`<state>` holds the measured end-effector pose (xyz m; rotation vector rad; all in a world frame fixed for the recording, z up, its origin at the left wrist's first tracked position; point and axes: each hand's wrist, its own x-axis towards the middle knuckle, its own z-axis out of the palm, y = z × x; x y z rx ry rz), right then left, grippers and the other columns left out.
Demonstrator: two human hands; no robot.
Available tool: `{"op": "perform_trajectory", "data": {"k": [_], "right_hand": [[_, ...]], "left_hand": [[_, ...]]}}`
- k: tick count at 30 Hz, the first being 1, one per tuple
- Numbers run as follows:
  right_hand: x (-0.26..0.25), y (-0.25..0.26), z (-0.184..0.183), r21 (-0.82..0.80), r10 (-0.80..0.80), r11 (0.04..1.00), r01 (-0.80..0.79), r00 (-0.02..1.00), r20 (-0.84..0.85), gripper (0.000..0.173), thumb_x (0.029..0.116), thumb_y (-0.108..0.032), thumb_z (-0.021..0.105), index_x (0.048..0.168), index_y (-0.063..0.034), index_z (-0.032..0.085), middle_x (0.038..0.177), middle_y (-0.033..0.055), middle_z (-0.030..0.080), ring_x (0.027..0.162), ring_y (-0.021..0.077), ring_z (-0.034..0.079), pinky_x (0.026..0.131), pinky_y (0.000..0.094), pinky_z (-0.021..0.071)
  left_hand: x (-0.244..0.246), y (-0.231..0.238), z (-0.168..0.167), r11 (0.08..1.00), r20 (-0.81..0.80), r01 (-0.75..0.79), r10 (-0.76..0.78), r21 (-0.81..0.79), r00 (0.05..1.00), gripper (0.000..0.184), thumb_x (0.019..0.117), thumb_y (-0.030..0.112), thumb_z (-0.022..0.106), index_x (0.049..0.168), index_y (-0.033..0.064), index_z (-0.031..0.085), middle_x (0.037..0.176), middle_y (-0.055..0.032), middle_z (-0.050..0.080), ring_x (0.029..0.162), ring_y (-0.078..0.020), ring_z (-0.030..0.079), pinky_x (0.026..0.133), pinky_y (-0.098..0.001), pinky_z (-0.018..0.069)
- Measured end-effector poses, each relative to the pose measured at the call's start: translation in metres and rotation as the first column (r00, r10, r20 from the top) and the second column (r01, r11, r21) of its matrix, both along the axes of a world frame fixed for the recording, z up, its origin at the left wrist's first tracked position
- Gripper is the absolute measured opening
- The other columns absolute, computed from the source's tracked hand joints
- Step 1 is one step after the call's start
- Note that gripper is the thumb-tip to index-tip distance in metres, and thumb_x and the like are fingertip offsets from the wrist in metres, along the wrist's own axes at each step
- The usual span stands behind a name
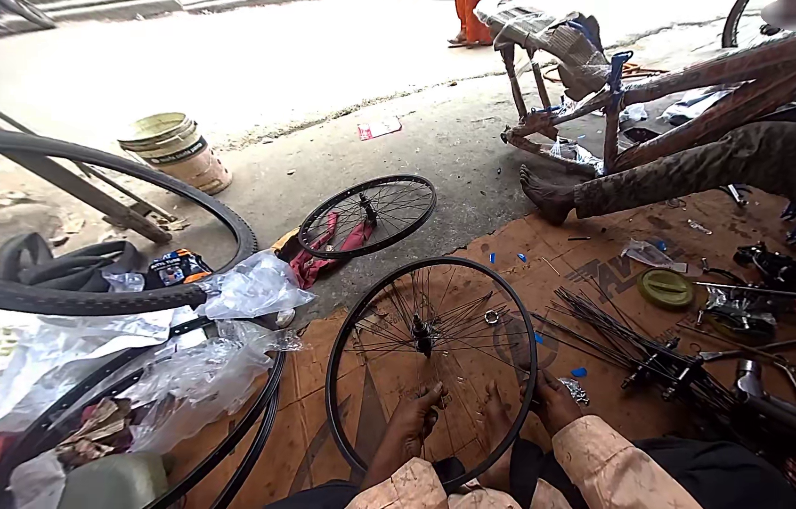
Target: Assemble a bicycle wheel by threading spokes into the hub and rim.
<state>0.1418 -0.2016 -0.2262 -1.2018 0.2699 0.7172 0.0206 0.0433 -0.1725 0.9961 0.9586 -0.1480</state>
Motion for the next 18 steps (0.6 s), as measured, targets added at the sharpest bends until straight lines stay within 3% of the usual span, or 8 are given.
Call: {"op": "perform_trajectory", "data": {"k": [5, 9, 12, 14, 16, 18], "right_hand": [[0.014, 0.008, 0.009, -0.018, -0.141, 0.99, 0.14, 0.987, -0.072, 0.036, 0.1138, -0.022, 0.032, 0.135, -0.0067, 0.057, 0.087, 0.0106, 0.065, 0.074, 0.0209, 0.065, 0.069, 0.0374, 0.0571], [0.037, 0.015, 0.007, -0.016, -0.265, 0.964, 0.265, 0.956, -0.125, 0.037, 0.1139, -0.033, 0.03, 0.134, -0.011, 0.052, 0.081, 0.0089, 0.061, 0.066, 0.0195, 0.062, 0.06, 0.035, 0.0541], [0.037, 0.013, 0.004, 0.0, -0.267, 0.963, 0.27, 0.951, -0.158, 0.033, 0.1134, -0.03, 0.034, 0.138, -0.0149, 0.049, 0.081, 0.0071, 0.058, 0.065, 0.0183, 0.06, 0.058, 0.0345, 0.0534], [0.032, 0.008, 0.002, -0.006, -0.243, 0.969, 0.245, 0.958, -0.151, 0.034, 0.1133, -0.028, 0.035, 0.141, -0.0164, 0.05, 0.081, 0.0071, 0.059, 0.065, 0.0179, 0.061, 0.059, 0.0339, 0.0536], [0.03, 0.009, 0.004, -0.006, -0.224, 0.974, 0.225, 0.965, -0.135, 0.034, 0.1133, -0.026, 0.035, 0.142, -0.0158, 0.049, 0.081, 0.0073, 0.06, 0.066, 0.018, 0.062, 0.059, 0.0333, 0.054], [0.03, 0.011, 0.007, 0.003, -0.215, 0.976, 0.217, 0.969, -0.119, 0.032, 0.1132, -0.025, 0.035, 0.14, -0.0145, 0.049, 0.082, 0.0074, 0.061, 0.066, 0.0175, 0.062, 0.059, 0.0327, 0.0543]], "left_hand": [[-0.006, -0.01, -0.001, 0.999, -0.022, 0.02, -0.021, -0.038, 1.0, 0.016, 0.1042, 0.016, 0.059, 0.099, 0.0018, 0.065, 0.073, -0.005, 0.063, 0.047, -0.005, 0.05, 0.039, -0.016, 0.035], [-0.012, -0.021, 0.0, 0.998, -0.048, 0.019, -0.022, -0.064, 0.999, 0.015, 0.1026, 0.016, 0.062, 0.1, 0.0025, 0.066, 0.077, -0.0063, 0.067, 0.051, -0.0055, 0.054, 0.039, -0.0163, 0.0346], [-0.011, -0.024, -0.001, 0.992, -0.04, 0.004, -0.01, -0.126, 0.999, 0.014, 0.1012, 0.015, 0.063, 0.104, 0.0012, 0.066, 0.082, -0.0087, 0.069, 0.054, -0.0059, 0.058, 0.04, -0.0158, 0.0355], [-0.009, -0.025, 0.0, 0.984, -0.037, -0.026, 0.02, -0.177, 0.999, 0.016, 0.101, 0.014, 0.064, 0.108, -0.0006, 0.065, 0.083, -0.0099, 0.069, 0.058, -0.0083, 0.062, 0.044, -0.017, 0.0439], [-0.004, -0.02, 0.002, 0.973, -0.029, -0.059, 0.054, -0.224, 0.998, 0.018, 0.1024, 0.015, 0.062, 0.109, -0.0012, 0.064, 0.085, -0.0108, 0.069, 0.066, -0.0136, 0.067, 0.056, -0.0227, 0.0558], [0.001, -0.016, 0.004, 0.964, -0.027, -0.088, 0.084, -0.252, 0.996, 0.018, 0.1043, 0.015, 0.058, 0.103, -0.0018, 0.064, 0.088, -0.0131, 0.07, 0.074, -0.0182, 0.07, 0.065, -0.0274, 0.0596]]}}
